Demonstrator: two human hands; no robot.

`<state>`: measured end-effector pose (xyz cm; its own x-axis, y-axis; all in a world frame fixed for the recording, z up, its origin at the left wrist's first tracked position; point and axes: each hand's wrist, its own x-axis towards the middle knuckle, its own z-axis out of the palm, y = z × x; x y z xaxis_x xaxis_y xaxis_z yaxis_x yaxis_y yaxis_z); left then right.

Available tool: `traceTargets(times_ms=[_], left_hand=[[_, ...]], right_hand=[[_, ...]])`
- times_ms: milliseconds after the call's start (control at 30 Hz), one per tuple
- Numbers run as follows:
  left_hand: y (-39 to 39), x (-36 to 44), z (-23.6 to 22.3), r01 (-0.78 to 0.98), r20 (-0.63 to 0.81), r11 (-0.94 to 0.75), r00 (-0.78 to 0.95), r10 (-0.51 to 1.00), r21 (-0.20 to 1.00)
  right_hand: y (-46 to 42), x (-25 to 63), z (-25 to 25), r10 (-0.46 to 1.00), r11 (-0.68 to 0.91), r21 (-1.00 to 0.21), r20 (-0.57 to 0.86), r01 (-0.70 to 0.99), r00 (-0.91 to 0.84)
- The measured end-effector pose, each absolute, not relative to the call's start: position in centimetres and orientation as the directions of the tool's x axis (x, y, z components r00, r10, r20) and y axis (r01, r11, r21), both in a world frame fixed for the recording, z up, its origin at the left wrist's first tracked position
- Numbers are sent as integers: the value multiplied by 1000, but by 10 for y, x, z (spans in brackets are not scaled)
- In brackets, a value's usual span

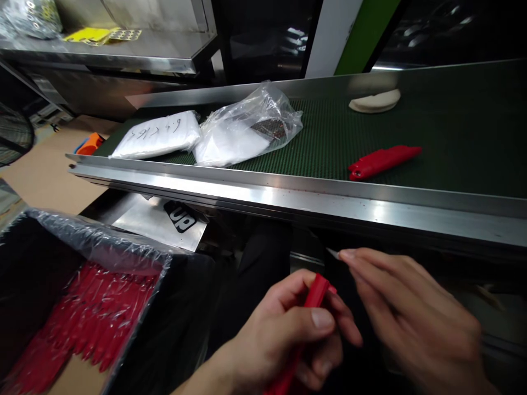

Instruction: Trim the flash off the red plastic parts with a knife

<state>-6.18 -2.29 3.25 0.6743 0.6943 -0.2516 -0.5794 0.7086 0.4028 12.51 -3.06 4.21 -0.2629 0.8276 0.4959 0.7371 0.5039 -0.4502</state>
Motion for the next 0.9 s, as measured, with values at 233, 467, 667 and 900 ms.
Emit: traceTargets(times_ms=[233,467,667,900], left_hand=[[-21,-62,28,-594,-247,764,724,644,252],[-23,-66,16,-466,-211,865,841,498,186],[-25,-66,8,-409,-175,908,891,418,86],[-20,-67,22,-230,-347,961,898,269,152]], right_hand=[[-31,130,49,806,570,-476,482,670,-343],[-21,140,49,715,698,-350,390,624,-581],[-24,139,45,725,682,-290,389,672,-568],[-26,149,40,675,706,-55,355,706,-647]])
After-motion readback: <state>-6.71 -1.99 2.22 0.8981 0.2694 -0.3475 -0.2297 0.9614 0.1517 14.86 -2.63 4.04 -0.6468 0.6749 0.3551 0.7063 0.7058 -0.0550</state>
